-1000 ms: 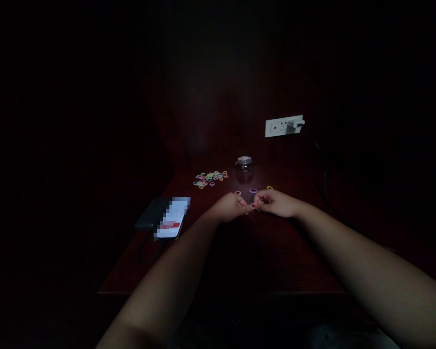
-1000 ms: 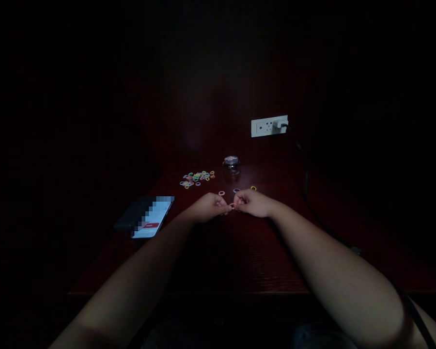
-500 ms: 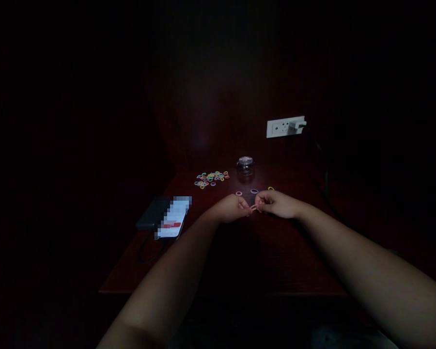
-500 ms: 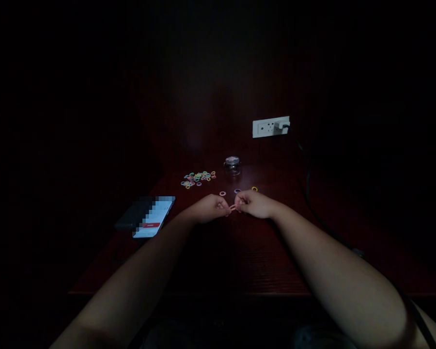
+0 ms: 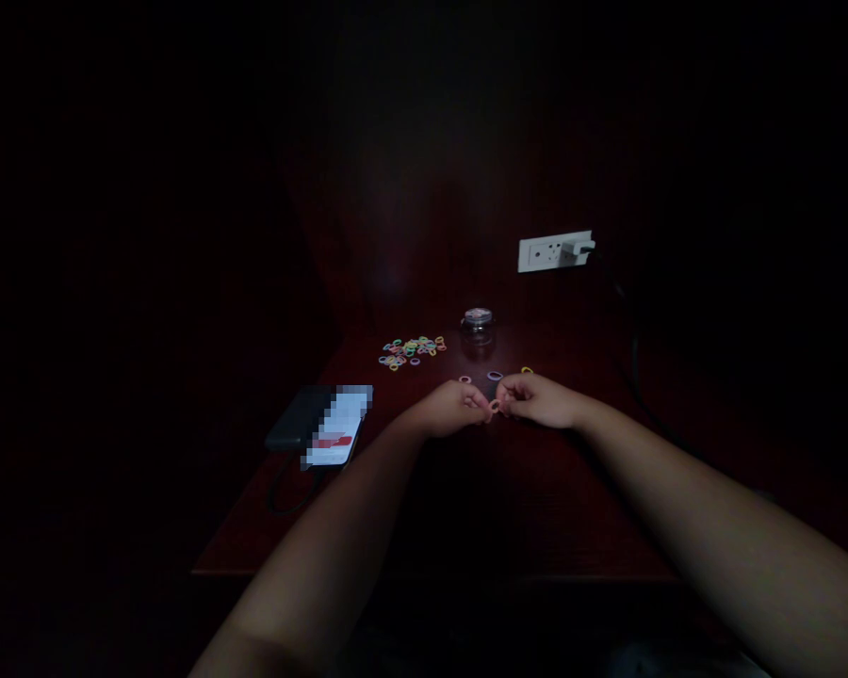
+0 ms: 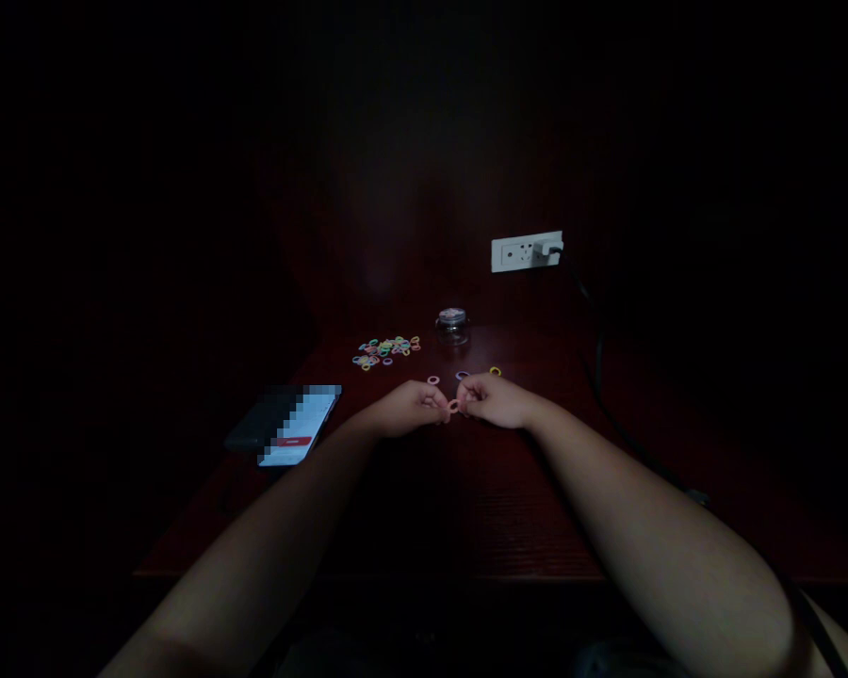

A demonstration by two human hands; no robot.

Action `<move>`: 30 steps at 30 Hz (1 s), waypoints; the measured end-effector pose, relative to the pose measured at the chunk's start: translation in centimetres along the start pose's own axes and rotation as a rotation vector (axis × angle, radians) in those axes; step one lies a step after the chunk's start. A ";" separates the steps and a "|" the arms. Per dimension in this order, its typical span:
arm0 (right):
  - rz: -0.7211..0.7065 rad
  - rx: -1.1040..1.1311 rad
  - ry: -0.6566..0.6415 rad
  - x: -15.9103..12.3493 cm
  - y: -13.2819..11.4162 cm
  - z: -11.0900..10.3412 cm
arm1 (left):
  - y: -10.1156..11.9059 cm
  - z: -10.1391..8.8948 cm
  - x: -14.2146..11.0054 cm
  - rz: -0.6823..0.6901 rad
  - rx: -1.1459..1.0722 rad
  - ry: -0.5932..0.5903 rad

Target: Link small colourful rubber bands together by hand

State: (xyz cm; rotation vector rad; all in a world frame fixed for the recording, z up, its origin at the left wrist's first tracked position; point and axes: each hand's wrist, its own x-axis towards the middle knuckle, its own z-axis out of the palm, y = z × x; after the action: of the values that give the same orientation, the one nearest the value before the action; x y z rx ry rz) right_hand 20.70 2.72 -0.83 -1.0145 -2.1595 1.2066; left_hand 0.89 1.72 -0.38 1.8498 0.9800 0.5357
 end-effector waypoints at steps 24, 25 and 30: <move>-0.035 0.060 -0.008 0.0 -0.1 0.1 | -0.4 0.2 0.3 0.046 -0.001 0.033; -0.033 0.084 -0.013 0.0 -0.1 0.1 | -0.4 0.1 0.4 0.057 -0.015 0.026; -0.018 0.163 -0.001 0.1 0.1 0.0 | -0.3 0.1 0.4 0.084 -0.079 0.011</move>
State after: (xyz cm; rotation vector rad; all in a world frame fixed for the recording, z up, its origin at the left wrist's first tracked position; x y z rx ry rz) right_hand 20.66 2.88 -0.91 -0.9229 -2.0285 1.3504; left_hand 1.00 2.05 -0.73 1.8256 0.8790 0.6277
